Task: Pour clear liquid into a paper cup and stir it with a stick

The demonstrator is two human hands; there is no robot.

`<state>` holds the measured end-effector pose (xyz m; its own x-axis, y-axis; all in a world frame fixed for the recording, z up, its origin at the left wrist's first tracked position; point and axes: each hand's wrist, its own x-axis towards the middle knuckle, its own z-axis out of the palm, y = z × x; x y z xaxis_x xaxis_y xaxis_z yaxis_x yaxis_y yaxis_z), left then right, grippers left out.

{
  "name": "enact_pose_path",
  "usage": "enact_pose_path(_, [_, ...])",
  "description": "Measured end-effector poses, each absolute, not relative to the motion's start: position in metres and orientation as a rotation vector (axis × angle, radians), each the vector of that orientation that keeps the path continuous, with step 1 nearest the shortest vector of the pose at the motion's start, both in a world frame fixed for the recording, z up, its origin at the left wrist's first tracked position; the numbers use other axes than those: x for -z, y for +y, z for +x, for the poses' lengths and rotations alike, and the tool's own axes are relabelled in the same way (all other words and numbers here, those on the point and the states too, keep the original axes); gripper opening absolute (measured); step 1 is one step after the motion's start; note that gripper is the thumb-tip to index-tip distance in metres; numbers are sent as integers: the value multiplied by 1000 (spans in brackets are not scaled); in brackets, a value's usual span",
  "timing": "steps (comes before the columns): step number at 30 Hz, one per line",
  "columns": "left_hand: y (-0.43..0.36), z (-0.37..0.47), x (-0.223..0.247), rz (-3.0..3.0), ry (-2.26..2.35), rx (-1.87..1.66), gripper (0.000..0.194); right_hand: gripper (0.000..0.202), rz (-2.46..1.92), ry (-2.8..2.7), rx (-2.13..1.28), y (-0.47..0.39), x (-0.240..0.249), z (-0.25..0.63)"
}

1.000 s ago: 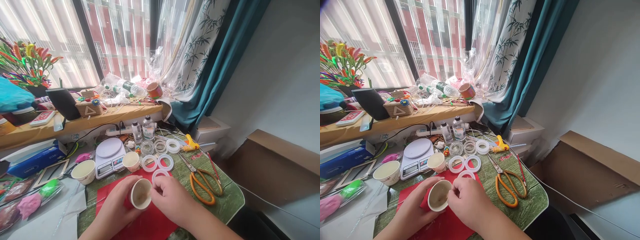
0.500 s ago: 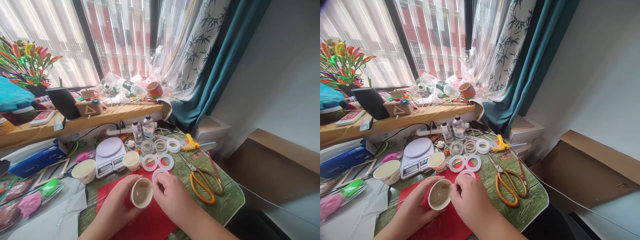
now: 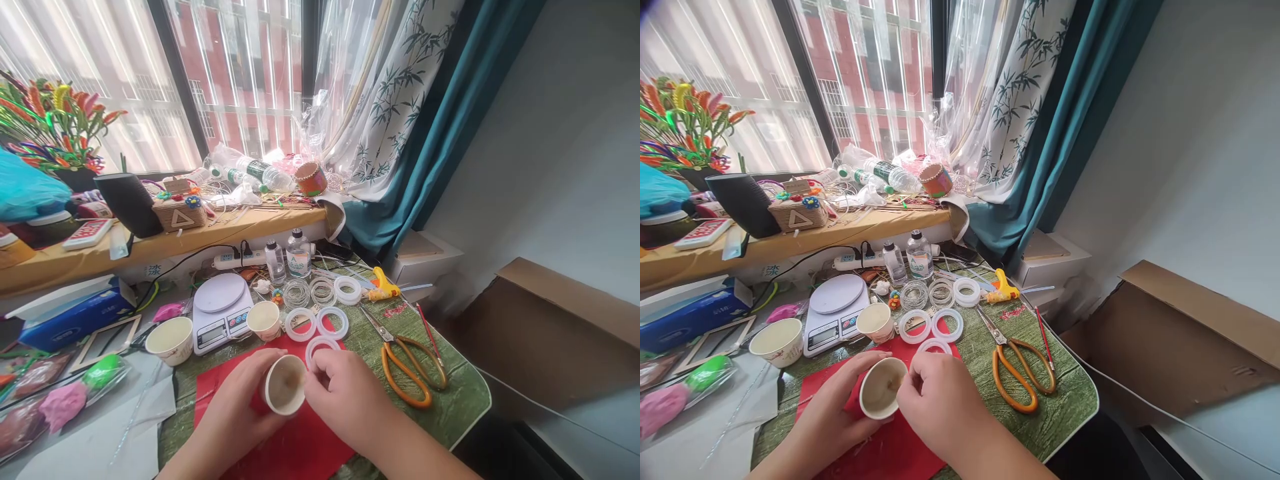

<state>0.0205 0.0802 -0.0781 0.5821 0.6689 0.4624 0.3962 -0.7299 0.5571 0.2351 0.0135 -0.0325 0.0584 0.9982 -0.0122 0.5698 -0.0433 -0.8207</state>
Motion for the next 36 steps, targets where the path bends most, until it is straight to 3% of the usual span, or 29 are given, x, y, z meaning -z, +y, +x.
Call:
enact_pose_path(13, [78,24,66,2415,853,-953,50,29,-1695,-1544,-974,14,30,233])
enact_pose_path(30, [79,23,67,2391,901,-905,46,28,-1684,-1614,-886,15,31,233])
enact_pose_path(36, [80,21,71,2407,872,-915,51,27,-1668,-1533,-920,17,31,236])
